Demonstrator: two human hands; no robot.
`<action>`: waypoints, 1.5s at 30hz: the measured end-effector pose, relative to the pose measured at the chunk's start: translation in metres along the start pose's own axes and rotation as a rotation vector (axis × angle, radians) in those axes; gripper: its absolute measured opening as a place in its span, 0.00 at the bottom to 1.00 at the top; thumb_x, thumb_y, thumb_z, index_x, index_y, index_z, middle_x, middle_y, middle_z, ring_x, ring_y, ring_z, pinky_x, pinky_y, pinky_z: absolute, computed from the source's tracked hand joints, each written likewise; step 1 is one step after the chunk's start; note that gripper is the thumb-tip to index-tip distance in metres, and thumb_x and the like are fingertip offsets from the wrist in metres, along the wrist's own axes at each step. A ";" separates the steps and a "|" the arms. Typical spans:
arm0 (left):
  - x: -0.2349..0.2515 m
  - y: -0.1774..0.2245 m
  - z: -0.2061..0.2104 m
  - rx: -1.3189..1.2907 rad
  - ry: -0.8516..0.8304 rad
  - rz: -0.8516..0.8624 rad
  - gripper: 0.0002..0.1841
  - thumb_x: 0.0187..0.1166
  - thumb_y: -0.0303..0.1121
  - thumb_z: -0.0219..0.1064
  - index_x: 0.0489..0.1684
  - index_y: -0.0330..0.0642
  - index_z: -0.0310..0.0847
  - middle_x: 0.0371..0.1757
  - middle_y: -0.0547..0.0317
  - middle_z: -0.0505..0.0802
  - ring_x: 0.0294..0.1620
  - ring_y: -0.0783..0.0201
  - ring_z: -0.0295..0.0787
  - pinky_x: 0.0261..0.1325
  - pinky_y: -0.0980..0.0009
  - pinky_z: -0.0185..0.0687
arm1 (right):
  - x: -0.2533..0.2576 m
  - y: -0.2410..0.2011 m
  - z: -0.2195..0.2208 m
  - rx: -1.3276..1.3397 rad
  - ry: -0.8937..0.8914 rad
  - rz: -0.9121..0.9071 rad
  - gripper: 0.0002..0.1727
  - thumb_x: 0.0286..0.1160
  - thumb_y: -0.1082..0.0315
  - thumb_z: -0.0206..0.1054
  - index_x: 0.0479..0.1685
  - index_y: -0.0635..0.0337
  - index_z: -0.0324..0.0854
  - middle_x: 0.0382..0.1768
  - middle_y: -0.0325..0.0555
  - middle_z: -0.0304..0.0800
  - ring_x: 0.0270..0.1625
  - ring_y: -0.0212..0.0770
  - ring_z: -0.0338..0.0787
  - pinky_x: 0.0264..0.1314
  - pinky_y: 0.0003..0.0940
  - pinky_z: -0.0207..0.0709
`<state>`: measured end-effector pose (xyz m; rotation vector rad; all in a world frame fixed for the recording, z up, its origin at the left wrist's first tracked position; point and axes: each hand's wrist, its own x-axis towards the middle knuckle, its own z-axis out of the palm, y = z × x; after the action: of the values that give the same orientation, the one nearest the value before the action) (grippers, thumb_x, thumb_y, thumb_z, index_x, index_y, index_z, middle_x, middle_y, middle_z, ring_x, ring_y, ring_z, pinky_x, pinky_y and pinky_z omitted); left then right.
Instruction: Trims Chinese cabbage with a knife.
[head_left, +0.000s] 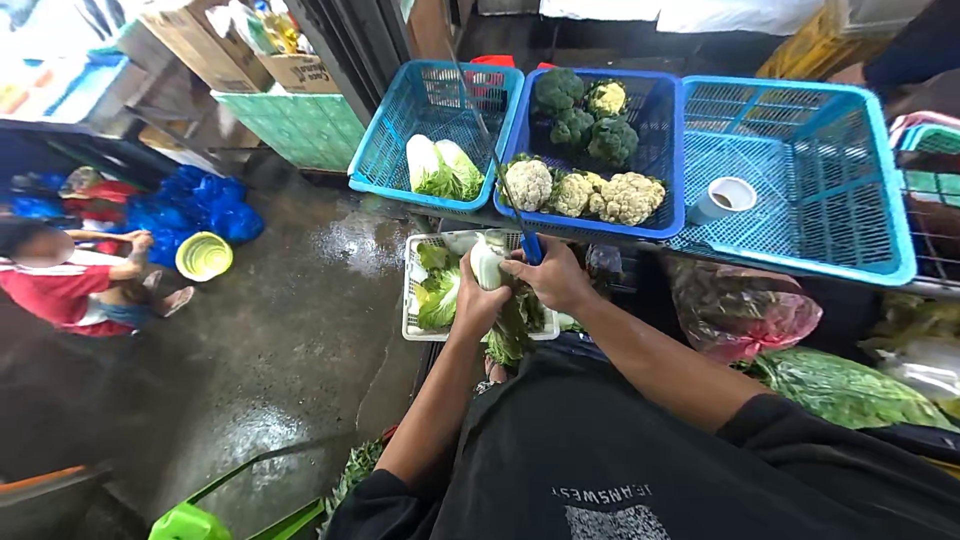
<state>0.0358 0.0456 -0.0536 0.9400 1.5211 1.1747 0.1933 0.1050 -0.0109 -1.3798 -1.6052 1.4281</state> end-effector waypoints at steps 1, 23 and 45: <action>0.002 -0.002 -0.001 -0.032 0.026 0.005 0.50 0.50 0.31 0.82 0.84 0.47 0.61 0.61 0.48 0.89 0.58 0.58 0.90 0.60 0.56 0.90 | 0.001 0.001 0.004 -0.005 -0.013 0.007 0.21 0.68 0.52 0.82 0.51 0.57 0.86 0.36 0.43 0.93 0.37 0.38 0.93 0.46 0.45 0.90; 0.054 0.001 -0.124 -0.163 -0.306 -0.274 0.31 0.70 0.40 0.71 0.74 0.41 0.69 0.45 0.48 0.94 0.42 0.57 0.95 0.47 0.58 0.94 | 0.003 0.024 0.065 -0.429 -0.160 -0.010 0.35 0.85 0.31 0.46 0.37 0.54 0.83 0.26 0.43 0.81 0.34 0.46 0.85 0.42 0.55 0.79; 0.065 -0.007 -0.149 0.086 -0.414 -0.271 0.38 0.66 0.37 0.78 0.80 0.43 0.65 0.55 0.44 0.92 0.50 0.53 0.94 0.54 0.55 0.93 | 0.015 0.065 0.088 0.010 -0.335 0.272 0.36 0.92 0.37 0.40 0.33 0.57 0.79 0.23 0.38 0.75 0.23 0.33 0.75 0.28 0.31 0.72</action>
<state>-0.1243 0.0713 -0.0646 0.9323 1.3171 0.6756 0.1297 0.0814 -0.0976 -1.4548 -1.6529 1.9095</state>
